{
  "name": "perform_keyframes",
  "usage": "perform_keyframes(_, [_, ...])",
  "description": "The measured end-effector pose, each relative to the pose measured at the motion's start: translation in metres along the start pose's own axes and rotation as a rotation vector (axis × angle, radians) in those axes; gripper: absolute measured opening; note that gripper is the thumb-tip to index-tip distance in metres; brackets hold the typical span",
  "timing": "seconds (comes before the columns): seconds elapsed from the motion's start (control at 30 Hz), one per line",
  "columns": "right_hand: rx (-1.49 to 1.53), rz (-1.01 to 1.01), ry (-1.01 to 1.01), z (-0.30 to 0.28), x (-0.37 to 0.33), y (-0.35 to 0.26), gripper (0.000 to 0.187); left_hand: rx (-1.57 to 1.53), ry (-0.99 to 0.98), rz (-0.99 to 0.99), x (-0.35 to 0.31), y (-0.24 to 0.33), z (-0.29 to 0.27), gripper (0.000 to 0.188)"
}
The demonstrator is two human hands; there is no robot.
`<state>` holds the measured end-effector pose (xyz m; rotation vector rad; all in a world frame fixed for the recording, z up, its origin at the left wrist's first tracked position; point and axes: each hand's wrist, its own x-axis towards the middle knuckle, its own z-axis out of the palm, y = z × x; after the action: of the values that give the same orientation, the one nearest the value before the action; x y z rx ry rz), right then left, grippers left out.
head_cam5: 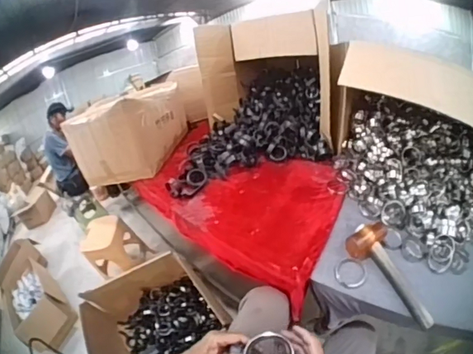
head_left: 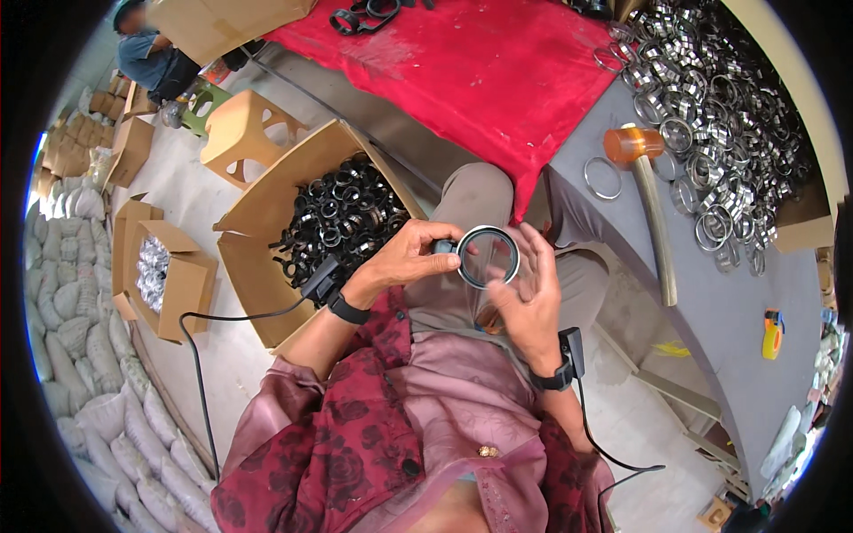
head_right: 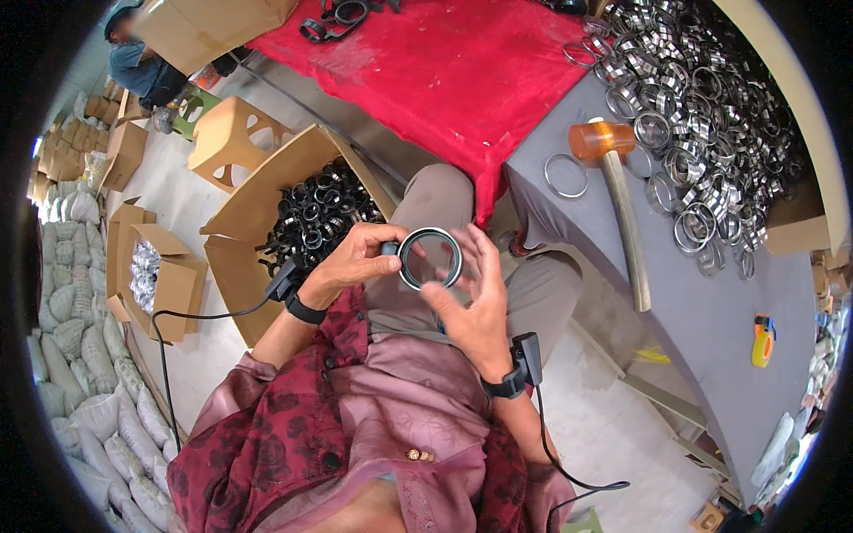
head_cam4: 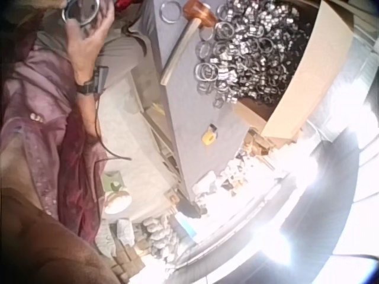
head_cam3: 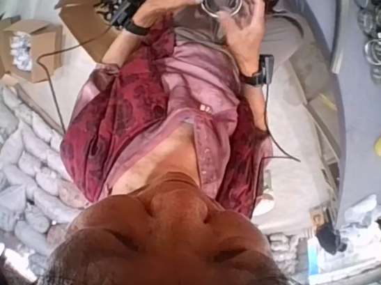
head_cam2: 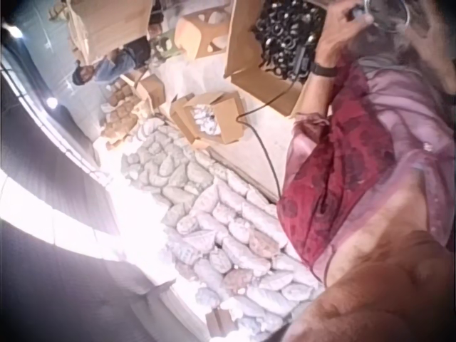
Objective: Manually assembling and hammering plastic rings and components at a workstation.
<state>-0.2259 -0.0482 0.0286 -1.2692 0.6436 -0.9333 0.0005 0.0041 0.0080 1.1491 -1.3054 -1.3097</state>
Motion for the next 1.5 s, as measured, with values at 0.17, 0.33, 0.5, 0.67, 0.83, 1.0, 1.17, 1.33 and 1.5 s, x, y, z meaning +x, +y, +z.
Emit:
perform_keyframes(0.17, [0.14, 0.317, 0.007, -0.01, -0.002, -0.018, 0.042, -0.068, 0.062, -0.055, -0.001, 0.005, 0.008, 0.039])
perform_keyframes(0.33, [0.089, 0.289, 0.033, -0.01, 0.0, -0.024, 0.039, -0.158, 0.124, -0.134, -0.003, 0.004, 0.018, 0.038])
perform_keyframes(0.5, [0.054, 0.292, 0.027, -0.012, 0.003, -0.025, 0.037, -0.106, 0.182, -0.046, 0.0, -0.009, 0.023, 0.028])
perform_keyframes(0.67, [0.014, 0.273, 0.044, -0.02, 0.005, -0.021, 0.035, -0.149, 0.19, -0.031, 0.005, -0.015, 0.03, 0.027])
perform_keyframes(0.83, [-0.229, 0.142, 0.076, -0.055, 0.033, -0.021, 0.04, -0.103, 0.217, 0.027, 0.031, -0.011, 0.025, 0.023])
perform_keyframes(1.0, [-1.542, -0.462, 0.382, -0.163, 0.078, -0.038, 0.053, -0.003, 0.443, 0.141, 0.09, -0.014, 0.01, 0.04])
perform_keyframes(1.17, [-1.745, -0.193, 0.324, -0.205, 0.084, -0.033, 0.054, 0.021, 0.574, 0.202, 0.129, -0.033, 0.014, 0.031])
perform_keyframes(1.33, [-0.972, 0.314, 0.146, -0.212, 0.108, -0.057, 0.041, 0.001, 0.642, 0.214, 0.141, -0.043, 0.023, 0.027])
perform_keyframes(1.5, [0.007, 0.571, 0.047, -0.166, 0.106, -0.106, 0.065, -0.01, 0.611, 0.274, 0.137, -0.035, 0.023, 0.026])
